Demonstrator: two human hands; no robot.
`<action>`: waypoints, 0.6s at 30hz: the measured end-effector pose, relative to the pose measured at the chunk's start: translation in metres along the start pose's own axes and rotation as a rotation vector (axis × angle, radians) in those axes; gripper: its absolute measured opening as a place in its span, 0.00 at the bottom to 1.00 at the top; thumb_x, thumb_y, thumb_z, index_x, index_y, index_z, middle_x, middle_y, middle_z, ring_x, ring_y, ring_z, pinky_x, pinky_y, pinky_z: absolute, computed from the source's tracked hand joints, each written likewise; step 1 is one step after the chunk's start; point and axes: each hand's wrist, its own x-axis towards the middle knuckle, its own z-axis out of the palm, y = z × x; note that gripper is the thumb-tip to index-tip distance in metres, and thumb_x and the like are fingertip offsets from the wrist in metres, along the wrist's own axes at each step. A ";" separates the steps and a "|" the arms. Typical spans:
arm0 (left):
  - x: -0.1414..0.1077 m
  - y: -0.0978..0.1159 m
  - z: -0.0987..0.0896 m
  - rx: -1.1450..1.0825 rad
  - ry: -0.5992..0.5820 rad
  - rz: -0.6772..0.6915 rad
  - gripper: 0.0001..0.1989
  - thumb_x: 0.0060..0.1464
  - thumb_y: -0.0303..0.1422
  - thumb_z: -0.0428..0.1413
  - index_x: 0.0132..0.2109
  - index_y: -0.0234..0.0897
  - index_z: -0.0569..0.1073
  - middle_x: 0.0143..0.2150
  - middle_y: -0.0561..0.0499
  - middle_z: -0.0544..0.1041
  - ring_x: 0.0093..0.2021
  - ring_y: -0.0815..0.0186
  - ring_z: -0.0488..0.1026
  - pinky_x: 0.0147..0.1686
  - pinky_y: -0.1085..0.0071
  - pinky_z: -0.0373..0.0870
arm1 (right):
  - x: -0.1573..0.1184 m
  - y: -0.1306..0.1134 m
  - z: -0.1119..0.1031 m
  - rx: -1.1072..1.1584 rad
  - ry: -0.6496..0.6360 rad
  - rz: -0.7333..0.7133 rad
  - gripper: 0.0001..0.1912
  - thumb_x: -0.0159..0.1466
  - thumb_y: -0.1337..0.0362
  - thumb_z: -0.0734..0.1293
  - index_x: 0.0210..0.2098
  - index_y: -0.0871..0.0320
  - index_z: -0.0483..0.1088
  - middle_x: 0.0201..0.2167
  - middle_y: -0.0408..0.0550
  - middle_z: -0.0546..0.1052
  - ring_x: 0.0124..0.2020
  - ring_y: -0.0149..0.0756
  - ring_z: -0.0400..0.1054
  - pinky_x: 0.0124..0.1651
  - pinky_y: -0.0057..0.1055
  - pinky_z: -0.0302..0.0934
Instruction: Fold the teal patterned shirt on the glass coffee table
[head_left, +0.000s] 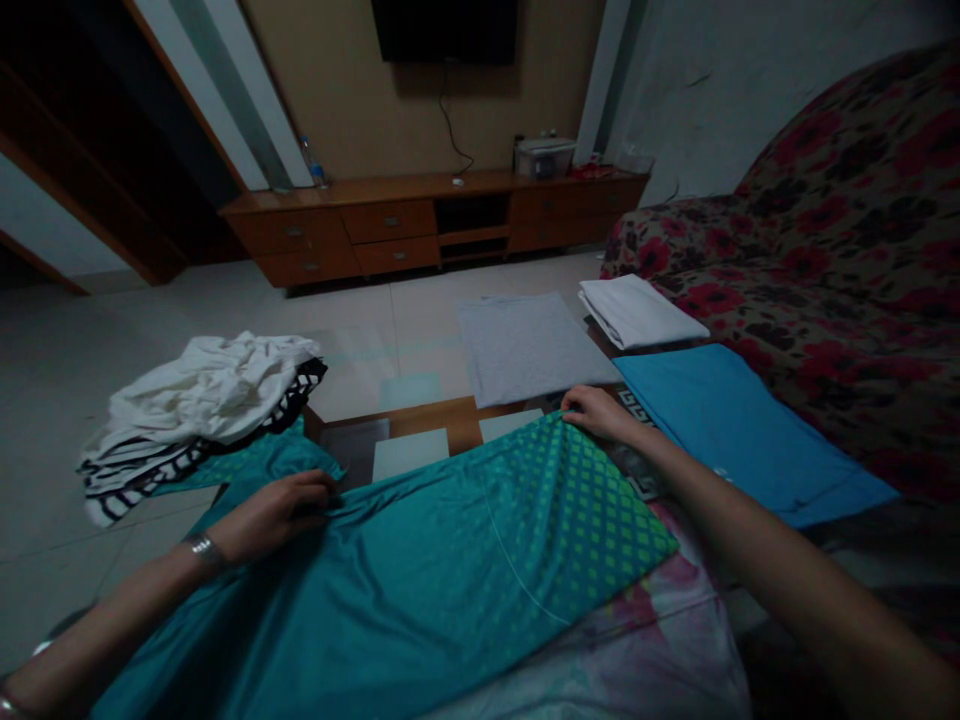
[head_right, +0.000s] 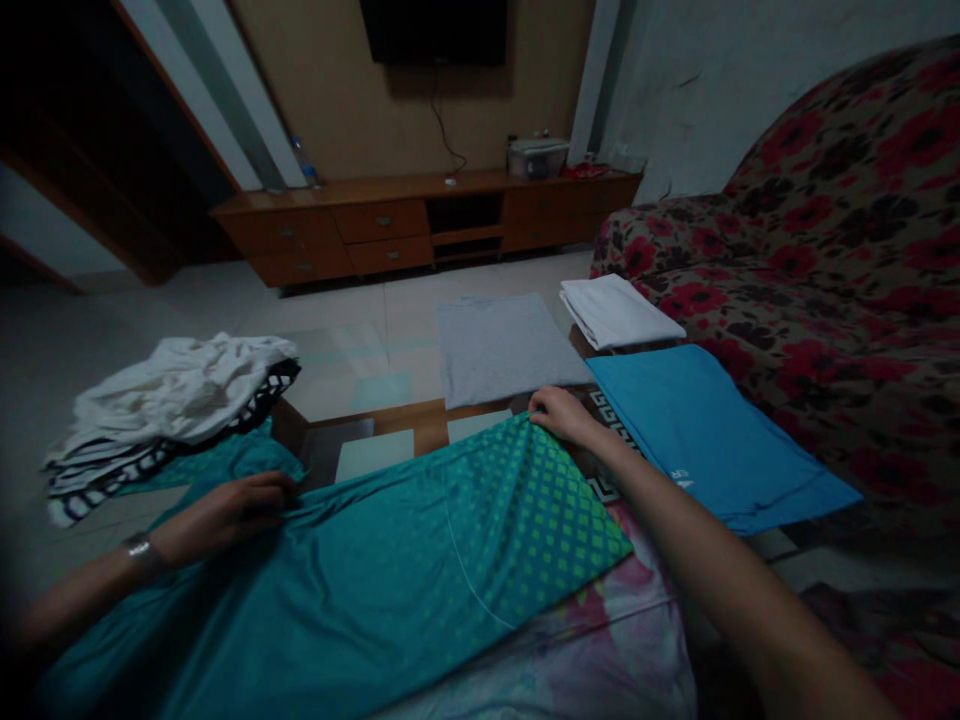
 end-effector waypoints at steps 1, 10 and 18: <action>0.000 0.001 0.000 0.004 -0.011 -0.002 0.09 0.56 0.34 0.50 0.35 0.36 0.74 0.47 0.48 0.72 0.44 0.63 0.68 0.46 0.73 0.62 | 0.000 0.000 0.000 0.010 0.001 0.002 0.06 0.57 0.65 0.66 0.33 0.60 0.72 0.36 0.51 0.75 0.36 0.36 0.66 0.40 0.28 0.57; -0.003 0.002 -0.006 0.064 -0.029 0.012 0.09 0.54 0.34 0.52 0.32 0.36 0.74 0.37 0.50 0.72 0.39 0.64 0.65 0.41 0.75 0.59 | -0.013 -0.003 -0.012 0.081 -0.009 -0.001 0.17 0.58 0.64 0.64 0.45 0.62 0.71 0.34 0.50 0.75 0.33 0.36 0.67 0.36 0.28 0.56; -0.033 0.009 -0.023 -0.068 0.053 -0.089 0.12 0.55 0.38 0.52 0.37 0.34 0.74 0.44 0.49 0.75 0.45 0.63 0.68 0.48 0.72 0.61 | -0.049 -0.034 -0.057 0.229 0.034 -0.064 0.12 0.59 0.60 0.62 0.36 0.60 0.73 0.36 0.50 0.76 0.37 0.38 0.68 0.41 0.31 0.60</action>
